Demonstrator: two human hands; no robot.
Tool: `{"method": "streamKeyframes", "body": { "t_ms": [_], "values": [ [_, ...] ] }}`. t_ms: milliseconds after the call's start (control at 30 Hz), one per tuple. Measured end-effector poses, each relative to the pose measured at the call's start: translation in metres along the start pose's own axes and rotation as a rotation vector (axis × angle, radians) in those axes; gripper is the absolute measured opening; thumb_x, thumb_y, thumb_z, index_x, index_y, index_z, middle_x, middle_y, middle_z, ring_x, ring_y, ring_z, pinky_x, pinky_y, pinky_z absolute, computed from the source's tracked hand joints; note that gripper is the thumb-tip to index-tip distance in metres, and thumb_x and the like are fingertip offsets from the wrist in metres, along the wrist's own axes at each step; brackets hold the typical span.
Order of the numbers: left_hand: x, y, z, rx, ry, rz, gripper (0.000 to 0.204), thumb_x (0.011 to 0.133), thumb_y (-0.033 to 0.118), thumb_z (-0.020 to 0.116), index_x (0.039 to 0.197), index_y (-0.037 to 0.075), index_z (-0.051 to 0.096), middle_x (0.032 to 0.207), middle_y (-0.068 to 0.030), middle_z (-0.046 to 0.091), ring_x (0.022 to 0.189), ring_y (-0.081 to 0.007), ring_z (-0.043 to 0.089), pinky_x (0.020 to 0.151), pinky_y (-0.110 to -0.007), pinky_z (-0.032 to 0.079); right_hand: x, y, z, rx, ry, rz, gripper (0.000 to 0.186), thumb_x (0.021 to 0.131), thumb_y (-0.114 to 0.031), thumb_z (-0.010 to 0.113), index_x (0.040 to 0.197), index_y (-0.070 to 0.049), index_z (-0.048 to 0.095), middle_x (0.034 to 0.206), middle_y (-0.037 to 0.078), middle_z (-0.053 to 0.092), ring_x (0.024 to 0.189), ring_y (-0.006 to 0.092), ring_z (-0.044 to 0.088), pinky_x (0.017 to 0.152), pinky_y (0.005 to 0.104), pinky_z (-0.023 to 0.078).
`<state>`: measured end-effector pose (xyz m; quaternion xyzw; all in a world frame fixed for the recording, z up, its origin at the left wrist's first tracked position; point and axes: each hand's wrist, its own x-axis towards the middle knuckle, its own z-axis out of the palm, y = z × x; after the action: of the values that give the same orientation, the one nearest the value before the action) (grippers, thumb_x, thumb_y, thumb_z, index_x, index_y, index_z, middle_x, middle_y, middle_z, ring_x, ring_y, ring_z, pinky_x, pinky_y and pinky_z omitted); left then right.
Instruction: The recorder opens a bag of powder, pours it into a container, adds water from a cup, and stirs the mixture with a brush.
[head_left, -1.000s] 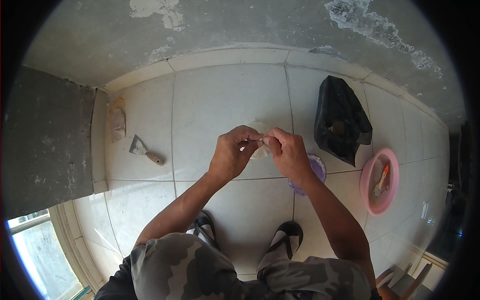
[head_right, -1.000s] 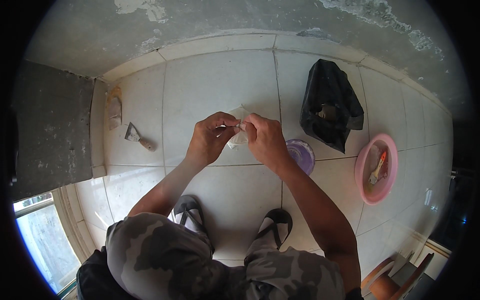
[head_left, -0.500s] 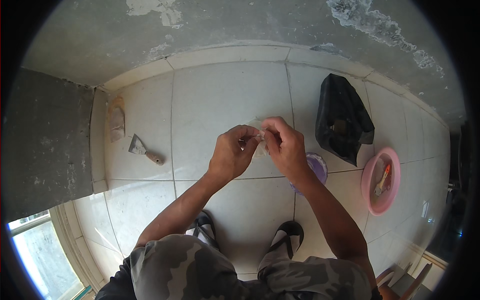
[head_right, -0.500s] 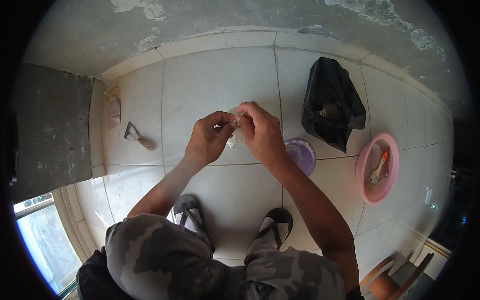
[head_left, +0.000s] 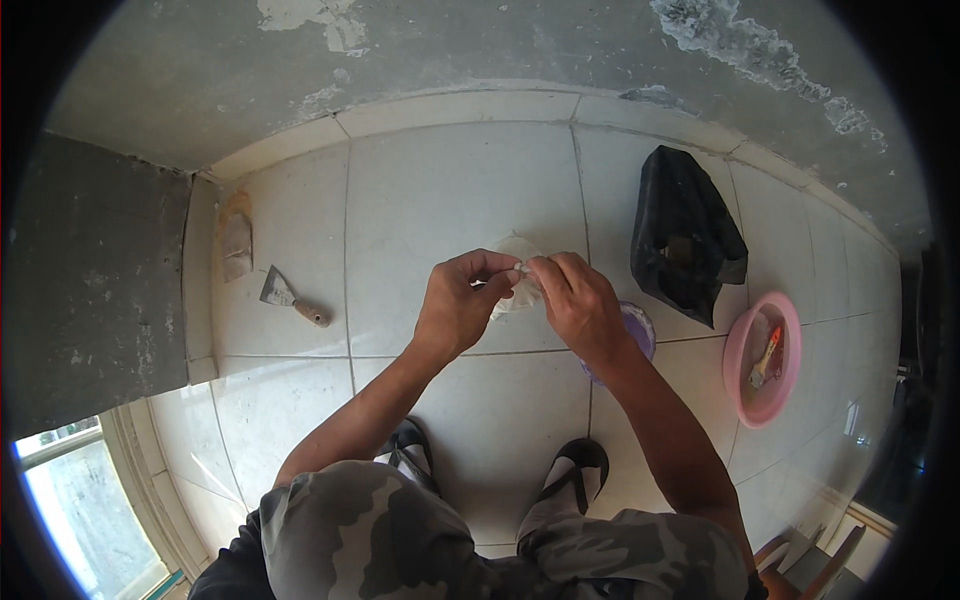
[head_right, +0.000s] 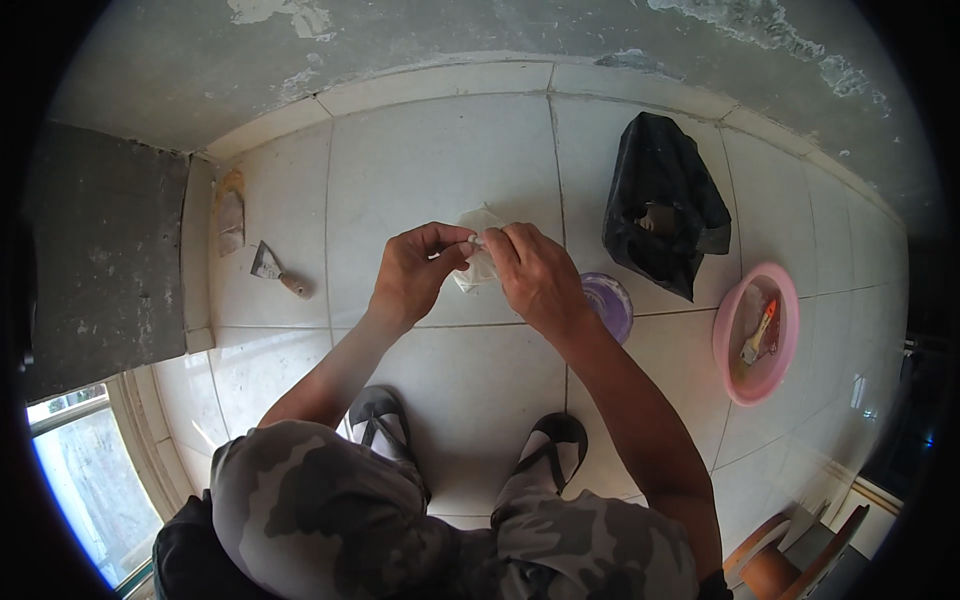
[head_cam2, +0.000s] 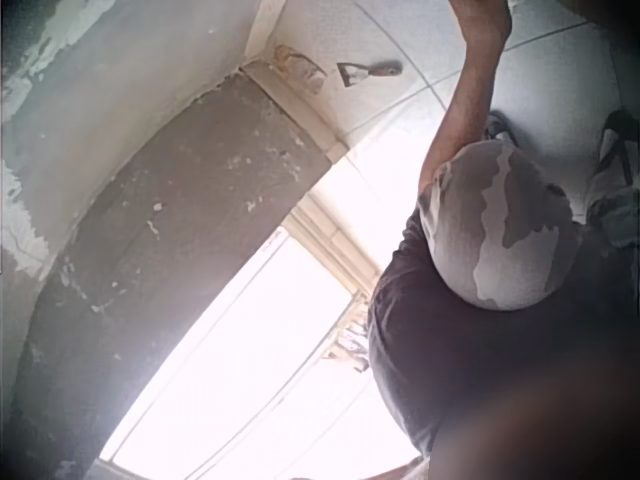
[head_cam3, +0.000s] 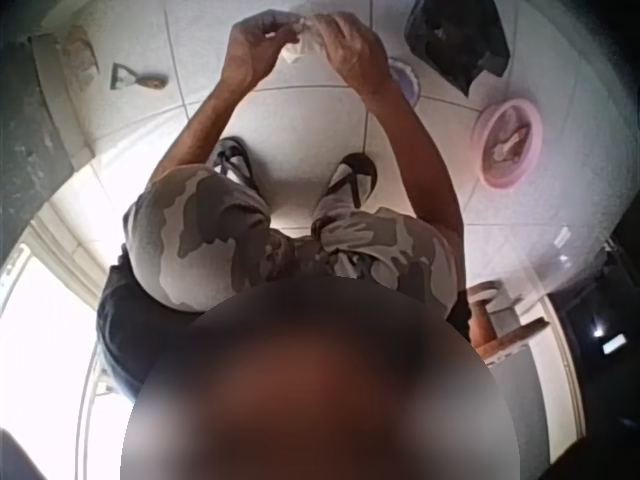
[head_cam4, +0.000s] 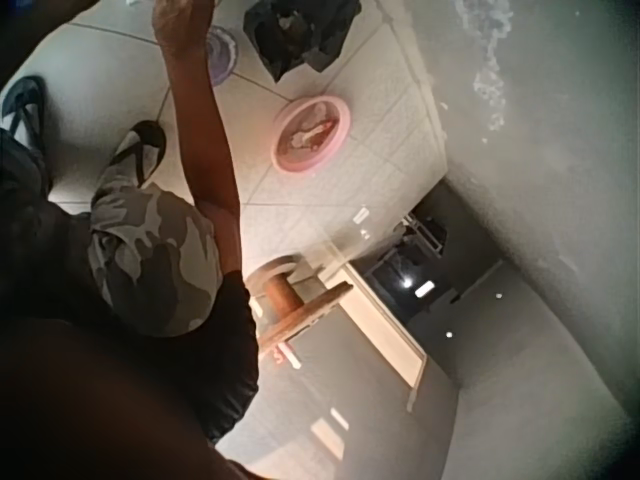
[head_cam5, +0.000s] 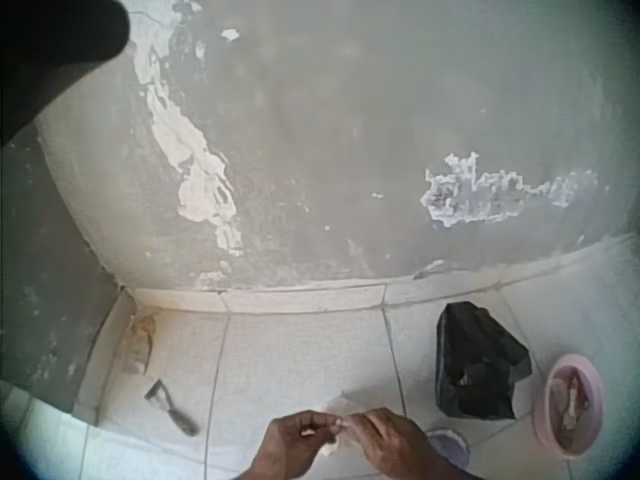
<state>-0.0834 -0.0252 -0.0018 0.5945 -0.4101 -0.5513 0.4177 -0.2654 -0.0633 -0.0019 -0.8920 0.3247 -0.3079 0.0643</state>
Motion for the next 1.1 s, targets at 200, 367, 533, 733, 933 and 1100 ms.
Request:
{"method": "streamKeyframes", "body": {
  "t_ms": [200, 367, 533, 733, 933, 1100],
  "values": [
    [-0.005, 0.0, 0.0, 0.005, -0.014, 0.018, 0.019, 0.094, 0.013, 0.067, 0.105, -0.003, 0.071, 0.087, -0.0073, 0.071, 0.078, -0.0102, 0.064, 0.07, -0.026, 0.051, 0.001, -0.009, -0.002, 0.221, -0.042, 0.249, 0.01, 0.084, 0.001, 0.065, 0.091, -0.002, 0.058, 0.081, 0.013, 0.062, 0.071, 0.0322, 0.064, 0.064, 0.0401, 0.054],
    [-0.003, 0.0, -0.003, 0.075, -0.068, 0.305, 0.015, 0.091, -0.003, 0.065, 0.105, -0.003, 0.071, 0.103, -0.0099, 0.069, 0.092, -0.0172, 0.069, 0.084, -0.03, 0.057, 0.013, -0.008, -0.016, 0.406, -0.121, 0.363, 0.008, 0.089, -0.003, 0.061, 0.082, 0.001, 0.058, 0.073, 0.016, 0.063, 0.065, 0.036, 0.063, 0.062, 0.0421, 0.05],
    [-0.005, 0.0, 0.001, 0.047, -0.092, 0.318, 0.018, 0.089, -0.009, 0.063, 0.103, -0.002, 0.071, 0.104, -0.0103, 0.069, 0.094, -0.0198, 0.069, 0.084, -0.031, 0.059, 0.021, -0.005, -0.028, 0.513, -0.362, 0.575, 0.022, 0.093, -0.014, 0.058, 0.077, 0.0, 0.06, 0.069, 0.013, 0.064, 0.054, 0.0272, 0.057, 0.056, 0.0387, 0.045],
    [0.0, -0.001, -0.005, 0.185, -0.105, 0.425, 0.018, 0.09, -0.009, 0.064, 0.106, -0.003, 0.069, 0.106, -0.009, 0.067, 0.098, -0.0175, 0.067, 0.087, -0.031, 0.057, 0.02, -0.001, -0.021, 1.348, -0.481, 1.242, 0.026, 0.099, -0.023, 0.056, 0.085, -0.003, 0.065, 0.064, -0.004, 0.048, 0.055, 0.0059, 0.04, 0.05, 0.0267, 0.039],
    [-0.002, 0.017, -0.004, 0.188, -0.036, 0.198, 0.015, 0.091, 0.001, 0.065, 0.105, -0.001, 0.071, 0.098, -0.0101, 0.071, 0.089, -0.0179, 0.068, 0.079, -0.03, 0.056, 0.016, -0.001, -0.019, 1.179, -0.47, 1.084, 0.024, 0.102, -0.023, 0.057, 0.09, -0.003, 0.065, 0.069, -0.004, 0.048, 0.056, 0.0043, 0.039, 0.053, 0.0239, 0.04],
    [0.003, 0.035, -0.019, 0.329, -0.153, -0.039, 0.018, 0.093, 0.01, 0.067, 0.107, -0.002, 0.069, 0.09, -0.0073, 0.071, 0.081, -0.0129, 0.065, 0.075, -0.027, 0.054, 0.009, -0.002, -0.016, 1.108, -0.484, 1.017, 0.023, 0.103, -0.022, 0.056, 0.093, -0.003, 0.066, 0.07, -0.003, 0.05, 0.059, 0.0048, 0.041, 0.055, 0.0246, 0.044]
  ]
}}
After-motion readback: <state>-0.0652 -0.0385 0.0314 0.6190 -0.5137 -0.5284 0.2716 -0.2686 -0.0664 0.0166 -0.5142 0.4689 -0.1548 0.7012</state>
